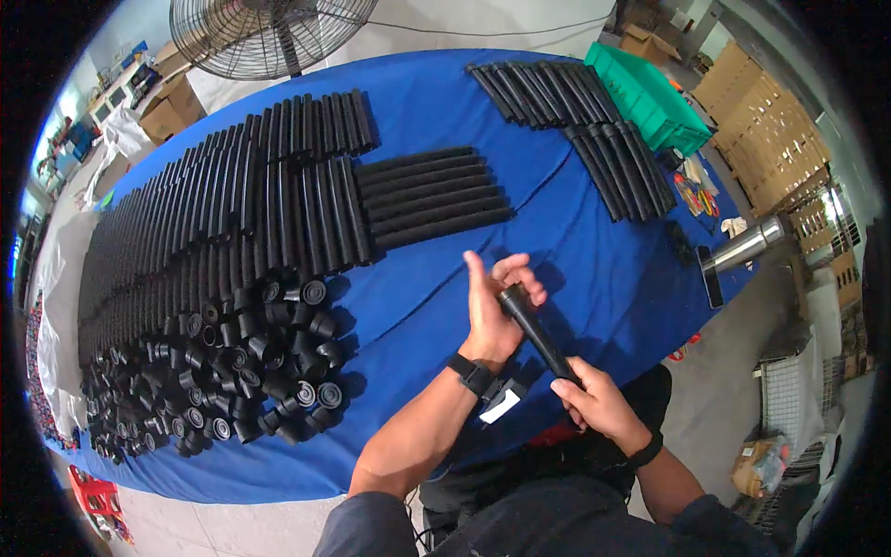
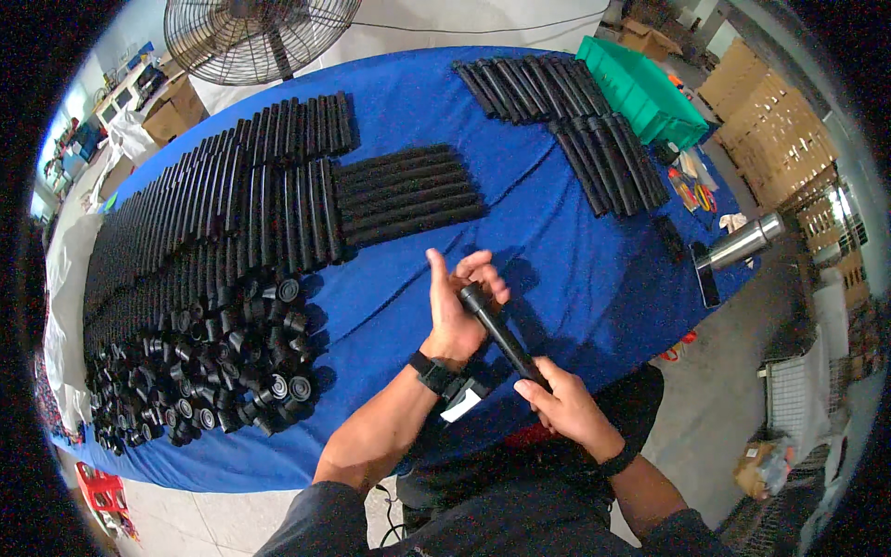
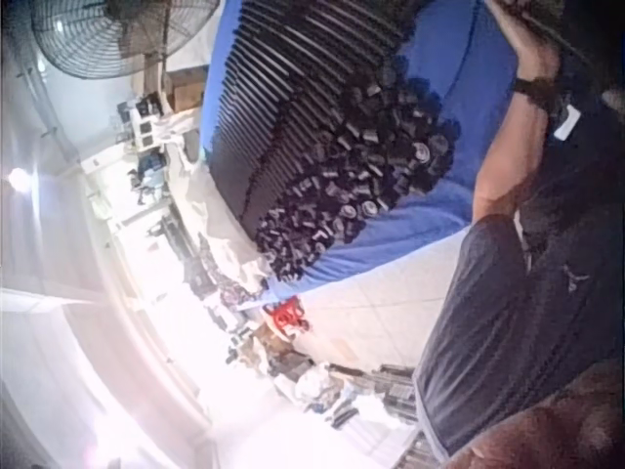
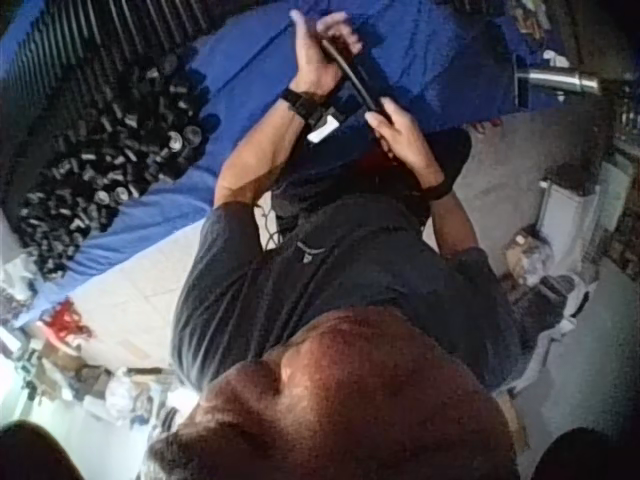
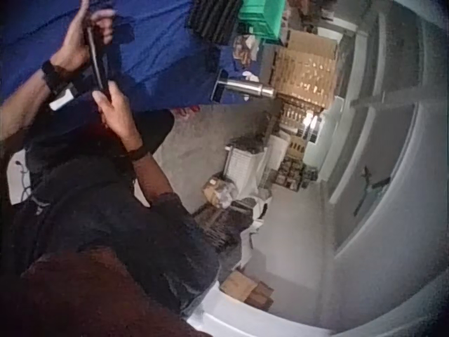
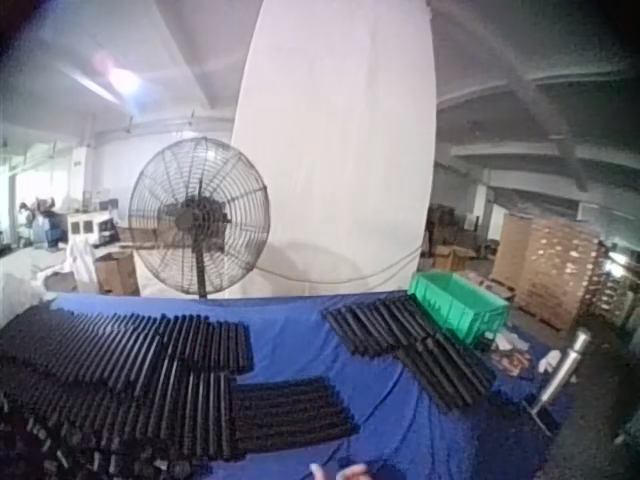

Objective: The person repeatedly picks up a black cylindrical pipe and a small black cap from a table covered with a blue cloth. They insert the cap into the open end of the pipe and place the assembled unit onto a growing stack of similar items. The process is repeated continuously throughout the clip.

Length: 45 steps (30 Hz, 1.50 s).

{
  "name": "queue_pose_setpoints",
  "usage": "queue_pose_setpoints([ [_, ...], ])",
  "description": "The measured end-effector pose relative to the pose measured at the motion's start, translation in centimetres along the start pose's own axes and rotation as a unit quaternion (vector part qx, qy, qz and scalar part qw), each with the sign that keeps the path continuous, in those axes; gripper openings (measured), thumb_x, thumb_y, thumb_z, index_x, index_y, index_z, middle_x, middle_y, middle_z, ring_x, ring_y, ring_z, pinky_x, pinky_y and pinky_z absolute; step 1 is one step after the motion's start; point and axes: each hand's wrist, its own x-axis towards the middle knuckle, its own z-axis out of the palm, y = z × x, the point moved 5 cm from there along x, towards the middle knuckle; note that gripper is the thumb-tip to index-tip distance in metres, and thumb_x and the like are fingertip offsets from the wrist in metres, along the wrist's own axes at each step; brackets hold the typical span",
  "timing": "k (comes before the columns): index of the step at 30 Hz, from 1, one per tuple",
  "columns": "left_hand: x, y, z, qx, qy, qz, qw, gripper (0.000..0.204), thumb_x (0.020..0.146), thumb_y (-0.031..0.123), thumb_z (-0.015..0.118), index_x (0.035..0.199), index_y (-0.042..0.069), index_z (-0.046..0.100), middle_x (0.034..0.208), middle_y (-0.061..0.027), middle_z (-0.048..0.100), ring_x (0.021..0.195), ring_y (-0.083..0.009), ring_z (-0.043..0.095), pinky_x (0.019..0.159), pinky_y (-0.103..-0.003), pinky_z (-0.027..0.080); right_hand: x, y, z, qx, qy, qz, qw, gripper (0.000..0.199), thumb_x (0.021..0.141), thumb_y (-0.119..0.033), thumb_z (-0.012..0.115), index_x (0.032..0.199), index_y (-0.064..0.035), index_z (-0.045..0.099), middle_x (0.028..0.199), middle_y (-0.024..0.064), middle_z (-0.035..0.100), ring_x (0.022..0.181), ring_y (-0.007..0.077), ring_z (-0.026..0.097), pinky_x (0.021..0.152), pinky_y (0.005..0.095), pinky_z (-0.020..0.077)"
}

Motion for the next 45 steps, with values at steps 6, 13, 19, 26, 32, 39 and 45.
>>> queue_pose_setpoints([
  [6, 0.1, 0.9, -0.1, -0.020, -0.019, 0.008, 1.000, 0.085, 0.091, 0.082, 0.036, 0.114, 0.005, 0.066, 0.088, -0.0085, 0.069, 0.081, -0.0262, 0.067, 0.086, -0.044, 0.056, -0.2, 0.5, -1.1, 0.008, 0.027, -0.092, 0.995, 0.040, 0.102, -0.019, 0.061, 0.138, -0.0035, 0.057, 0.085, 0.0017, 0.062, 0.076, 0.0070, 0.060, 0.065, 0.0252, 0.0526],
  [13, 0.0, 0.6, 0.2, 0.056, 0.004, 0.024, 0.998, 0.063, 0.098, 0.068, 0.046, 0.099, 0.008, 0.066, 0.070, -0.0013, 0.055, 0.062, -0.0159, 0.052, 0.061, -0.033, 0.047, -1.0, 1.7, -1.5, 0.098, 0.007, -0.064, 0.993, 0.039, 0.101, -0.014, 0.061, 0.136, 0.0021, 0.055, 0.096, 0.0043, 0.063, 0.079, 0.0108, 0.065, 0.063, 0.0265, 0.0559],
  [19, 0.0, 0.4, -0.1, 0.024, -0.015, 0.016, 0.999, 0.053, 0.101, 0.058, 0.050, 0.086, 0.010, 0.064, 0.059, 0.0027, 0.042, 0.050, -0.0100, 0.038, 0.048, -0.027, 0.035, -2.2, 1.6, 0.4, 0.322, -0.147, 0.044, 0.934, 0.024, 0.104, -0.024, 0.058, 0.119, -0.0056, 0.055, 0.088, 0.0037, 0.062, 0.061, 0.0103, 0.064, 0.044, 0.0226, 0.0462],
  [26, 0.1, 0.3, -0.4, 0.037, 0.009, 0.030, 0.999, 0.051, 0.102, 0.054, 0.053, 0.083, 0.008, 0.061, 0.059, 0.0010, 0.044, 0.052, -0.0125, 0.042, 0.048, -0.029, 0.037, -1.7, 1.6, 0.4, 0.144, -0.113, -0.003, 0.983, 0.026, 0.103, -0.030, 0.060, 0.115, -0.0079, 0.053, 0.061, -0.0046, 0.047, 0.044, 0.0052, 0.045, 0.038, 0.0232, 0.0357],
  [32, 0.0, 0.6, -0.5, 0.048, 0.021, 0.037, 0.998, 0.049, 0.103, 0.052, 0.053, 0.083, 0.008, 0.060, 0.059, 0.0008, 0.043, 0.052, -0.0128, 0.043, 0.048, -0.029, 0.037, -1.9, 0.6, 0.5, 0.097, -0.063, -0.038, 0.993, 0.027, 0.103, -0.030, 0.060, 0.115, -0.0064, 0.054, 0.060, -0.0046, 0.048, 0.045, 0.0059, 0.046, 0.039, 0.0241, 0.0373],
  [39, -0.1, 0.3, -0.1, 0.052, 0.015, 0.015, 0.998, 0.052, 0.103, 0.055, 0.048, 0.074, 0.013, 0.058, 0.058, 0.0029, 0.042, 0.050, -0.0109, 0.039, 0.047, -0.028, 0.035, -1.7, 2.0, 0.8, 0.210, -0.118, -0.021, 0.970, 0.030, 0.104, -0.027, 0.059, 0.124, -0.0066, 0.056, 0.075, 0.0014, 0.058, 0.053, 0.0080, 0.054, 0.043, 0.0238, 0.0412],
  [45, 0.2, 0.1, 0.1, 0.024, -0.031, -0.008, 0.999, 0.051, 0.101, 0.058, 0.050, 0.085, 0.012, 0.064, 0.064, 0.0003, 0.048, 0.057, -0.0137, 0.045, 0.054, -0.030, 0.041, -2.2, 2.4, 1.2, 0.468, -0.215, 0.067, 0.854, 0.029, 0.105, -0.023, 0.055, 0.130, -0.0074, 0.056, 0.086, 0.0032, 0.062, 0.055, 0.0080, 0.055, 0.044, 0.0226, 0.0411],
])
